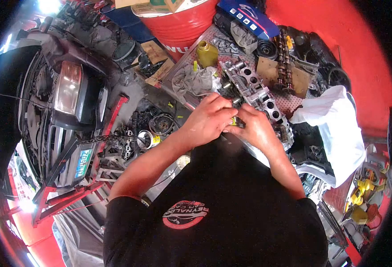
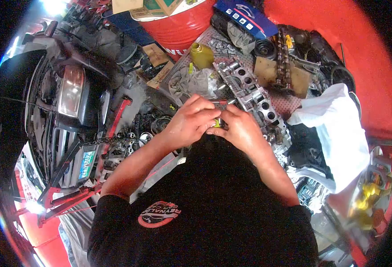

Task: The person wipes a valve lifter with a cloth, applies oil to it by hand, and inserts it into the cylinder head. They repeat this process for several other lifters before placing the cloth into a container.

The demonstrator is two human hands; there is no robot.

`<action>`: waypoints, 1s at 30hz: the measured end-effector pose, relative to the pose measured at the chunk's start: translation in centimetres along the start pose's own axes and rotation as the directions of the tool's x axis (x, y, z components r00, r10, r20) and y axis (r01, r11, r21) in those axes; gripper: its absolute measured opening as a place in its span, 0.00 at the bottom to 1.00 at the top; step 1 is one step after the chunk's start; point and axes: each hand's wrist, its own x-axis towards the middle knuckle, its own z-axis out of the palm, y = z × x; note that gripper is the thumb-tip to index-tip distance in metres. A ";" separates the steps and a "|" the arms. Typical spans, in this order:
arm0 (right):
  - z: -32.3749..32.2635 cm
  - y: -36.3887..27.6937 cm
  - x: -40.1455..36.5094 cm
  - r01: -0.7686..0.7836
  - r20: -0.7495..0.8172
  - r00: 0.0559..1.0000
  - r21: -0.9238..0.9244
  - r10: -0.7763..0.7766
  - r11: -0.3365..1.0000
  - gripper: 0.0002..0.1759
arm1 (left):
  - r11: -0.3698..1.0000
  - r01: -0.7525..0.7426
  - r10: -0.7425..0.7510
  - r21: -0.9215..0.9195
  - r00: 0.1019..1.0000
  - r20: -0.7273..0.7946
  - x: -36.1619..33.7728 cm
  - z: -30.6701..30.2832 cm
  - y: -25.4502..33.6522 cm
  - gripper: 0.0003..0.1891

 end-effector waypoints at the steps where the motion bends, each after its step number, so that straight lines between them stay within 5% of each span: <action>1: 0.0 0.0 0.0 0.003 0.011 1.000 -0.004 -0.003 1.000 0.25 | 1.000 -0.015 0.014 0.027 0.999 0.031 0.0 -0.2 -0.1 0.12; 7: -0.5 0.6 0.0 -0.073 0.062 0.996 0.198 0.062 0.977 0.22 | 0.994 -0.076 0.069 0.080 0.994 0.088 0.2 -0.3 -0.3 0.06; 8: -0.3 1.1 -0.2 -0.134 0.113 0.989 0.359 0.100 0.924 0.20 | 0.992 -0.089 0.080 0.083 0.991 0.106 0.2 -0.4 -0.7 0.06; 10: 0.8 2.6 -0.8 -0.260 0.233 0.962 0.636 0.141 0.726 0.15 | 0.989 -0.106 0.090 0.100 0.984 0.152 0.4 -0.5 -0.8 0.06; 13: 1.1 4.5 -1.3 -0.449 0.430 0.892 0.807 0.139 0.383 0.13 | 0.984 -0.121 0.096 0.132 0.978 0.184 0.6 -0.8 0.1 0.06; 17: 2.4 3.8 -1.6 -0.423 0.422 0.876 0.905 0.233 -0.046 0.10 | 0.984 -0.121 0.104 0.131 0.986 0.131 0.6 -0.4 0.3 0.07; 21: 3.2 3.5 -1.4 -0.393 0.395 0.792 0.913 0.465 -0.108 0.11 | 0.979 -0.081 0.050 0.187 0.985 0.163 0.5 -0.8 0.8 0.08; 24: 4.9 6.2 -2.0 -0.266 0.342 0.678 0.939 0.651 -0.217 0.12 | 0.968 -0.052 0.042 0.244 0.998 0.046 0.5 -1.0 1.8 0.09; 30: 4.6 5.1 -2.1 -0.279 0.290 0.768 0.954 0.571 -0.109 0.10 | 0.980 0.196 -0.193 0.040 0.979 -0.063 0.4 1.6 0.5 0.14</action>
